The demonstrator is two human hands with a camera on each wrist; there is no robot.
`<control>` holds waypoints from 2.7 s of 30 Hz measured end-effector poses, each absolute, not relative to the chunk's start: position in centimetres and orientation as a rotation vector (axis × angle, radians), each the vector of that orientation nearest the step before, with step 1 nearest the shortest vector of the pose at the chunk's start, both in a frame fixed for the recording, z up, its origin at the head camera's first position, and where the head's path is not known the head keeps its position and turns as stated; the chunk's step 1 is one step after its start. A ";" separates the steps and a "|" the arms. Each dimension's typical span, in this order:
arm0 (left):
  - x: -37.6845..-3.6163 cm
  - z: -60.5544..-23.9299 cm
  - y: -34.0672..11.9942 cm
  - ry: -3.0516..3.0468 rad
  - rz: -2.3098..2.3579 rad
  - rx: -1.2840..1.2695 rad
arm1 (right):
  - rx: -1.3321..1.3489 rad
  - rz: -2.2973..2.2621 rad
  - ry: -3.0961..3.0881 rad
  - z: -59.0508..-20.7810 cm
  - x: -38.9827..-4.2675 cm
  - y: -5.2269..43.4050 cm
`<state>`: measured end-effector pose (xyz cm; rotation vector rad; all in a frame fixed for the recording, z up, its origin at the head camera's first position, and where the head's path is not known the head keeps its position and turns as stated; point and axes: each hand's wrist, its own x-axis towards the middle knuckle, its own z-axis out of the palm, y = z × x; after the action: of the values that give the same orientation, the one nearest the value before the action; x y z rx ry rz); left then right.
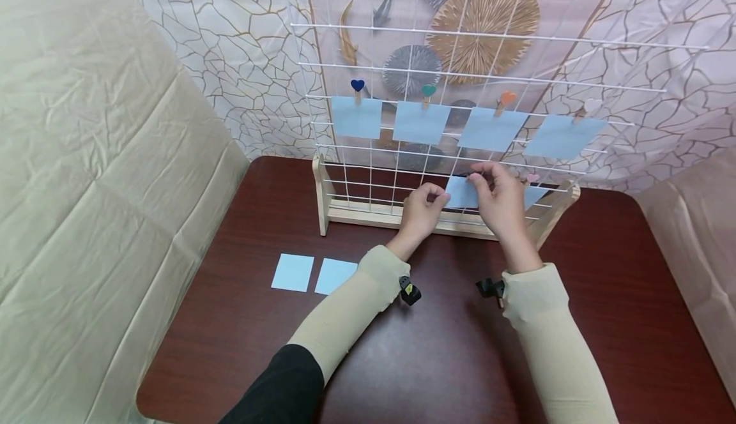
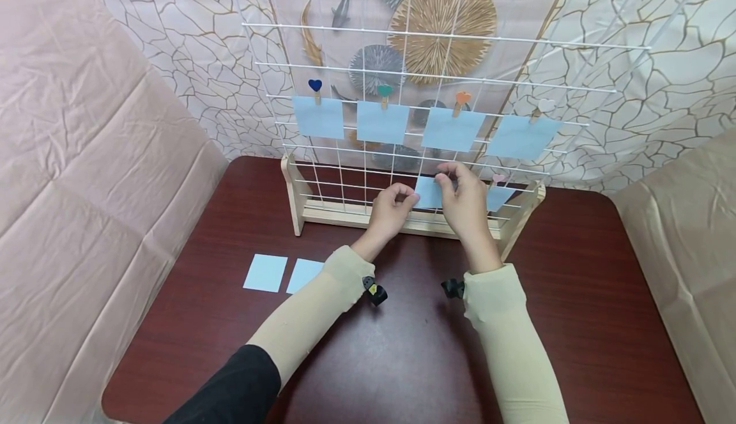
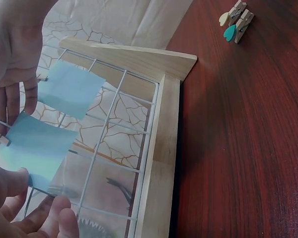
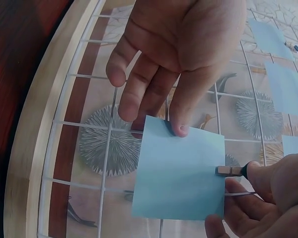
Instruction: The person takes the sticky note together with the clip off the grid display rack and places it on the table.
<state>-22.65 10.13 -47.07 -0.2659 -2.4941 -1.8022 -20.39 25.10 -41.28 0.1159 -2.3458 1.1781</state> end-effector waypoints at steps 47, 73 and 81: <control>-20.8 -47.2 5.8 -2.491 -1.908 -0.404 | 0.113 1.263 -2.372 -41.2 -18.1 25.8; -18.6 -47.6 2.3 -2.497 -1.938 -0.430 | 0.178 1.371 -2.335 -41.9 -15.0 28.2; -17.8 -48.1 1.5 -2.505 -2.009 -0.428 | 0.182 1.417 -2.331 -42.4 -14.4 28.9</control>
<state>-17.80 1.51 -48.07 -0.4284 -2.5052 -2.0087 -14.44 28.86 -42.43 0.1823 -2.3313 1.4167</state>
